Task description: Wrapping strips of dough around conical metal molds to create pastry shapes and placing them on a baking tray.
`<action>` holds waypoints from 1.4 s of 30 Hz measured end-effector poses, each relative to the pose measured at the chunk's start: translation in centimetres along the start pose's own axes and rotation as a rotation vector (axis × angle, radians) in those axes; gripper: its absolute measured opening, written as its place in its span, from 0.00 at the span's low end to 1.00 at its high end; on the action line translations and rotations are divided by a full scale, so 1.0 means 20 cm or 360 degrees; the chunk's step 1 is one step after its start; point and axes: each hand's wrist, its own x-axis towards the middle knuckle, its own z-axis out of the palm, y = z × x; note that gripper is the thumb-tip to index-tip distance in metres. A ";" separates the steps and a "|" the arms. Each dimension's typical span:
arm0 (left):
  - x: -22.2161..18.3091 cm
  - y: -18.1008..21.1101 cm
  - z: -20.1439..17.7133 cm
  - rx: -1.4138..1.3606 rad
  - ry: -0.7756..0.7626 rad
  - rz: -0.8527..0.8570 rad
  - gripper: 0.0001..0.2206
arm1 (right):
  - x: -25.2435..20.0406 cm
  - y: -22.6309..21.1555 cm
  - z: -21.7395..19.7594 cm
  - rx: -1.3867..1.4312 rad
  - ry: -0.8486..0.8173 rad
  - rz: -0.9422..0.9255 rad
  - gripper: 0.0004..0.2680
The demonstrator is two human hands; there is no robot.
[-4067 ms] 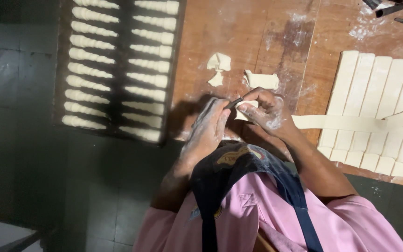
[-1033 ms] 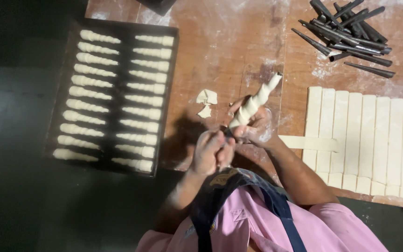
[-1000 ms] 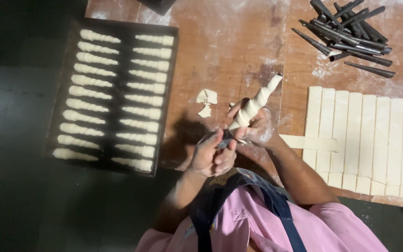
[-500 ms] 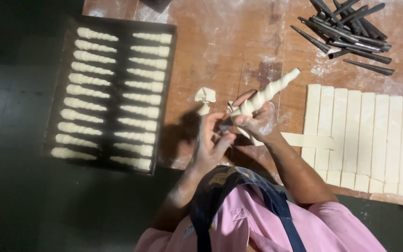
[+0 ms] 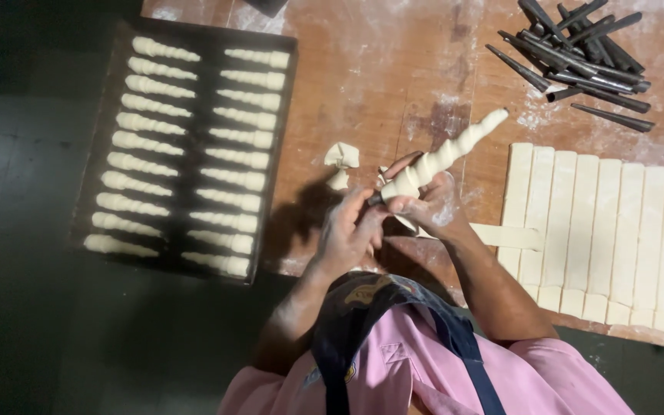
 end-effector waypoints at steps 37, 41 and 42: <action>0.02 -0.14 0.13 -0.1420 -0.0003 -0.1302 0.21 | -0.05 0.16 -0.02 -0.0083 0.0100 -0.0250 0.22; 0.05 -0.13 0.12 -0.0732 -0.0152 -0.1030 0.21 | -0.05 0.14 -0.02 -0.0135 0.0228 -0.0245 0.17; 0.05 -0.14 0.10 -0.0731 -0.0159 -0.1033 0.21 | -0.05 0.13 -0.01 -0.0132 0.0235 -0.0244 0.17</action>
